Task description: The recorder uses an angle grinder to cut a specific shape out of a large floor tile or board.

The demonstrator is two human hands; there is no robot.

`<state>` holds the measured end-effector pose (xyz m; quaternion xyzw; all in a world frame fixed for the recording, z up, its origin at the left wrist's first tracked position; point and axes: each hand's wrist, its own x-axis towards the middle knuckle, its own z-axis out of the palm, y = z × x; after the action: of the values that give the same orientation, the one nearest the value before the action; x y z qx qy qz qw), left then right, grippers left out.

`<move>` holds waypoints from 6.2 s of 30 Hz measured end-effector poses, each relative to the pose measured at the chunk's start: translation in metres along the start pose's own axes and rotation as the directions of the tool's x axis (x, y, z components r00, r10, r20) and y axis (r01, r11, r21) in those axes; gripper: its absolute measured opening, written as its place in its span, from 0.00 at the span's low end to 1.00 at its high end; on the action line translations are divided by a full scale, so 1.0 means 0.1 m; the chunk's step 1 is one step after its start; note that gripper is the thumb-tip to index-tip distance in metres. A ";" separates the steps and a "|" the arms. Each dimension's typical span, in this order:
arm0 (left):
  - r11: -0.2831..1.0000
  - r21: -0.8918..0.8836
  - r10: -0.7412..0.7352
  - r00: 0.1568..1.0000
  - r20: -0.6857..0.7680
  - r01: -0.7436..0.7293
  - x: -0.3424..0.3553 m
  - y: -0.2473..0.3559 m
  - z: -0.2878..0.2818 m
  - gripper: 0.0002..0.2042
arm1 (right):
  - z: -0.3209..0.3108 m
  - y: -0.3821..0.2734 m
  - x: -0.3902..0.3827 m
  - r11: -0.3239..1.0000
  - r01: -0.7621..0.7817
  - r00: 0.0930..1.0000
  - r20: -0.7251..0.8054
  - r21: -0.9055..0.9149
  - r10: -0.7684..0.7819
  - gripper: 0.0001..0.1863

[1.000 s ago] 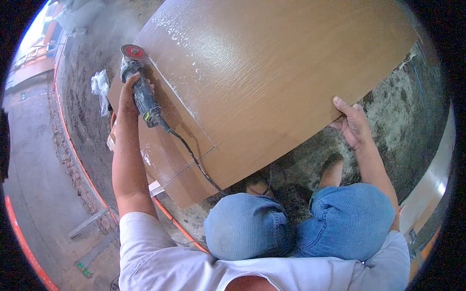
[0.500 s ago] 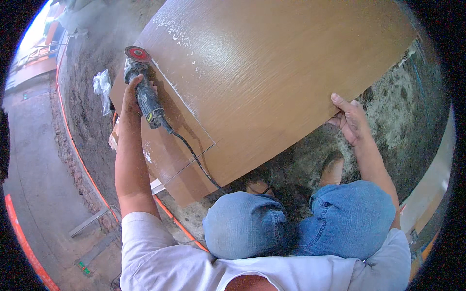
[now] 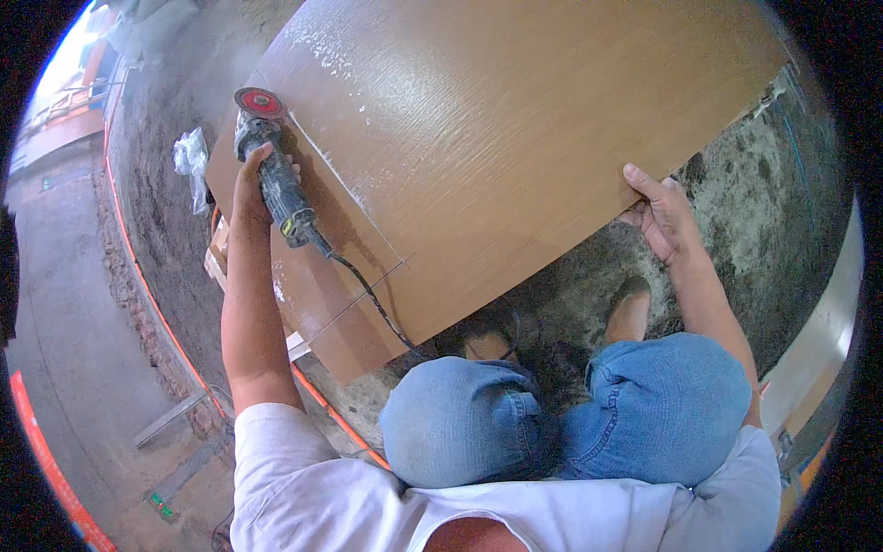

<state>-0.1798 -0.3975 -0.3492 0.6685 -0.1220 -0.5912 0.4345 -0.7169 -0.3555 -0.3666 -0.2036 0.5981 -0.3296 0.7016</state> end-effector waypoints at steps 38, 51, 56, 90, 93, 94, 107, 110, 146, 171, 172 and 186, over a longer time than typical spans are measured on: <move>0.999 -0.020 -0.049 0.999 0.002 0.049 -0.35 -0.26 0.09 0.21 | -0.04 0.01 -0.01 1.000 0.003 0.999 0.034 0.012 -0.003 0.24; 0.998 -0.013 -0.057 0.998 0.001 0.057 -0.50 -0.35 0.14 0.19 | -0.02 0.01 -0.03 1.000 0.008 1.000 0.000 0.008 -0.008 0.22; 0.999 -0.006 -0.054 0.999 -0.009 0.054 -0.57 -0.37 0.17 0.19 | 0.00 0.01 -0.04 0.998 0.039 0.999 0.000 0.041 -0.039 0.24; 0.993 -0.044 -0.114 0.993 -0.018 0.113 -0.86 -0.61 0.21 0.19 | -0.05 0.05 -0.01 0.999 0.033 0.999 0.015 0.007 -0.033 0.23; 0.993 -0.042 -0.110 0.994 -0.025 0.109 -0.89 -0.64 0.19 0.19 | -0.02 0.05 -0.02 0.999 0.049 0.999 0.015 0.012 -0.049 0.23; 0.993 -0.042 -0.110 0.994 -0.027 0.109 -0.88 -0.65 0.18 0.19 | -0.02 0.05 -0.02 0.999 0.047 0.999 0.006 0.018 -0.047 0.23; 0.989 -0.063 -0.135 0.991 -0.021 0.134 -0.95 -0.71 0.20 0.19 | -0.06 0.07 0.01 0.999 0.049 0.999 0.016 0.005 -0.049 0.22; 0.991 -0.066 -0.115 0.993 -0.014 0.114 -0.99 -0.73 0.25 0.19 | -0.10 0.07 0.04 0.999 0.027 0.998 0.057 0.046 -0.029 0.23; 0.992 -0.065 -0.113 0.993 -0.040 0.111 -1.37 -0.95 0.39 0.17 | -0.13 0.09 0.03 0.999 0.040 0.996 0.077 0.011 -0.041 0.24; 0.995 -0.035 -0.094 0.993 -0.069 0.092 -1.63 -1.09 0.50 0.16 | -0.13 0.11 0.03 0.998 0.059 0.996 0.069 0.027 -0.061 0.23; 0.995 -0.034 -0.092 0.993 -0.072 0.090 -1.64 -1.09 0.48 0.16 | -0.13 0.12 0.03 0.997 0.064 0.995 0.075 0.035 -0.067 0.22; 0.987 -0.092 -0.134 0.990 -0.037 0.131 -1.86 -1.29 0.46 0.18 | -0.12 0.10 0.02 0.997 0.076 0.994 0.081 -0.025 -0.074 0.21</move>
<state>-0.3171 -0.2155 -0.3113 0.6677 -0.0413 -0.6090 0.4262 -0.7264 -0.3486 -0.3770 -0.2487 0.5659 -0.3389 0.7093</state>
